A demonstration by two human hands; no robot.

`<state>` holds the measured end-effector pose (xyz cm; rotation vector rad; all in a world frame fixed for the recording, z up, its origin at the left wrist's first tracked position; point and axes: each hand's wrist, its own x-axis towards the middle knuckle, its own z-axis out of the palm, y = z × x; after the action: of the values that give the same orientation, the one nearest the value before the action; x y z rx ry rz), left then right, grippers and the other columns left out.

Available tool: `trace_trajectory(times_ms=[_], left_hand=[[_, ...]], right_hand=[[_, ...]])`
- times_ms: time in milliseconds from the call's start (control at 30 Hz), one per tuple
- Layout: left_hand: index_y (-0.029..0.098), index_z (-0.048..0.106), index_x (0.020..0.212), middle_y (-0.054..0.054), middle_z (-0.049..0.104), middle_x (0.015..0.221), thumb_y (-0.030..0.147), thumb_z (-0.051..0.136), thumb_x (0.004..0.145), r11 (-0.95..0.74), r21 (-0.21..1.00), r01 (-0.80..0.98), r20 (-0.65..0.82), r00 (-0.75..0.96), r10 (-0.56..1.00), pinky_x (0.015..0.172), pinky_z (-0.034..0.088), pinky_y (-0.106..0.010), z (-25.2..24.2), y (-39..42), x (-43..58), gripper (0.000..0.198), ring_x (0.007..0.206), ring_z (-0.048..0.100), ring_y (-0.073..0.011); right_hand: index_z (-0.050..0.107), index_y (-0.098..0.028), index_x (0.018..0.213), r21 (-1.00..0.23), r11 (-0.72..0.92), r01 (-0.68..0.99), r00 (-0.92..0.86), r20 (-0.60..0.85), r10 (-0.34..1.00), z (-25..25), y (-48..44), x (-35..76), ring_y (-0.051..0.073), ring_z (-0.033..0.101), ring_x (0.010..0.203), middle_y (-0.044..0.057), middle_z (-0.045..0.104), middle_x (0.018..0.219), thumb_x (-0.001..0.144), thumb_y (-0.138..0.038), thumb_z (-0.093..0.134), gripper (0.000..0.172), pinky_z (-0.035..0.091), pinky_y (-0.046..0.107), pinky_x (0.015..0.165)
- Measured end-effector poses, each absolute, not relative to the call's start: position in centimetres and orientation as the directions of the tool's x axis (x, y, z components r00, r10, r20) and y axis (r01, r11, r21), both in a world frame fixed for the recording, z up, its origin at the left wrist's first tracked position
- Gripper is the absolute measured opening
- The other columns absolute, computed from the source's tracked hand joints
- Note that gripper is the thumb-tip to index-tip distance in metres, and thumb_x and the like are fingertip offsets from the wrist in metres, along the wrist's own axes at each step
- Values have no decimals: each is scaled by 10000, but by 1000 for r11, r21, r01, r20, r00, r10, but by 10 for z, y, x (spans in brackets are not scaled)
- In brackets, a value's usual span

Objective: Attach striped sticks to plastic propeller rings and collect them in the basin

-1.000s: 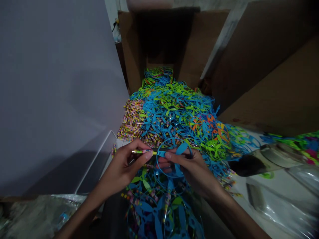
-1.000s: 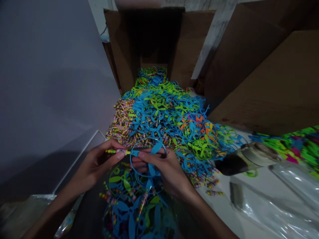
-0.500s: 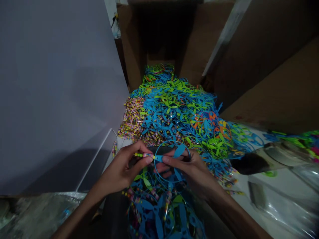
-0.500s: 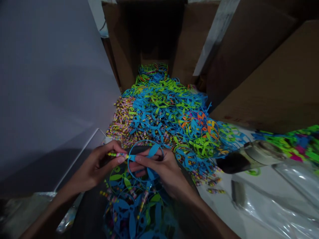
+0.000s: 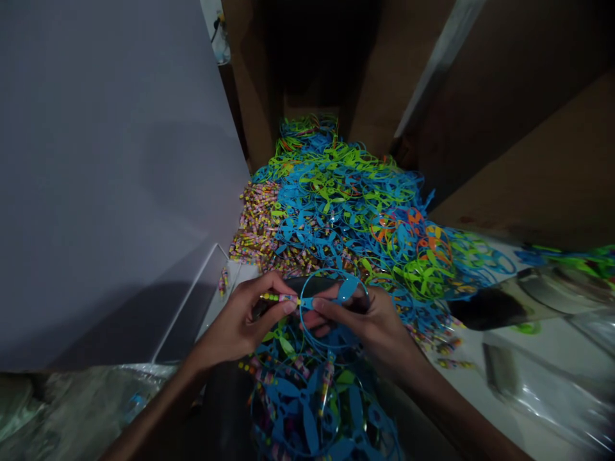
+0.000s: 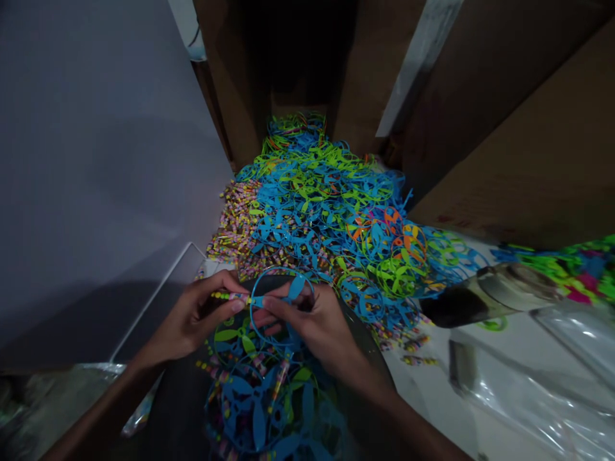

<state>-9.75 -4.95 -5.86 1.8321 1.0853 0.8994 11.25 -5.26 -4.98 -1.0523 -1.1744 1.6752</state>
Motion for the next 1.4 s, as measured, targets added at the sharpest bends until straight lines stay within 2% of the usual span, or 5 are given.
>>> trace_trajectory(times_ms=[967,1100,1200,1267,1400], left_hand=[[204,623,938,14,636,807,246,598,948,-447,797,407,302,373,877,583,386,-211,-52,-58,-90,50,700,562,-105],[191,661,926,-9,682,828,360,634,928,-429,853,297,286,421,861,699,448,-243,-45,-57,-92,171,754,610,-133],[168,671,978,-42,665,768,523,371,1007,-356,890,284,260,324,910,692,481,-285,-53,-50,-109,466,719,627,-172],[149,643,1018,-65,651,782,488,209,1039,-235,804,546,245,55,968,690,487,-303,-70,-41,-125,551,728,629,-195],[120,603,1072,-147,645,1017,393,439,993,158,152,976,207,-187,960,710,487,-307,-124,-21,-143,328,943,622,-269]], right_hand=[[763,-198,781,-972,-143,-186,-287,-86,954,-53,-56,111,185,734,655,49,769,722,785,-359,785,163,595,283,647],[779,-213,797,-990,-141,-30,-439,-114,891,-52,-47,133,209,736,675,57,778,746,800,-417,760,205,581,308,655],[807,-260,948,-979,14,202,-618,-116,778,-45,-39,158,276,743,851,69,793,902,791,-475,752,271,576,368,759],[787,-287,1059,-950,152,272,-635,-58,770,-41,-35,173,325,695,1055,75,764,1098,785,-502,748,350,547,419,894],[801,-273,1016,-900,216,379,-468,15,884,-43,-18,188,349,671,1111,77,757,1124,860,-596,608,407,517,457,973]])
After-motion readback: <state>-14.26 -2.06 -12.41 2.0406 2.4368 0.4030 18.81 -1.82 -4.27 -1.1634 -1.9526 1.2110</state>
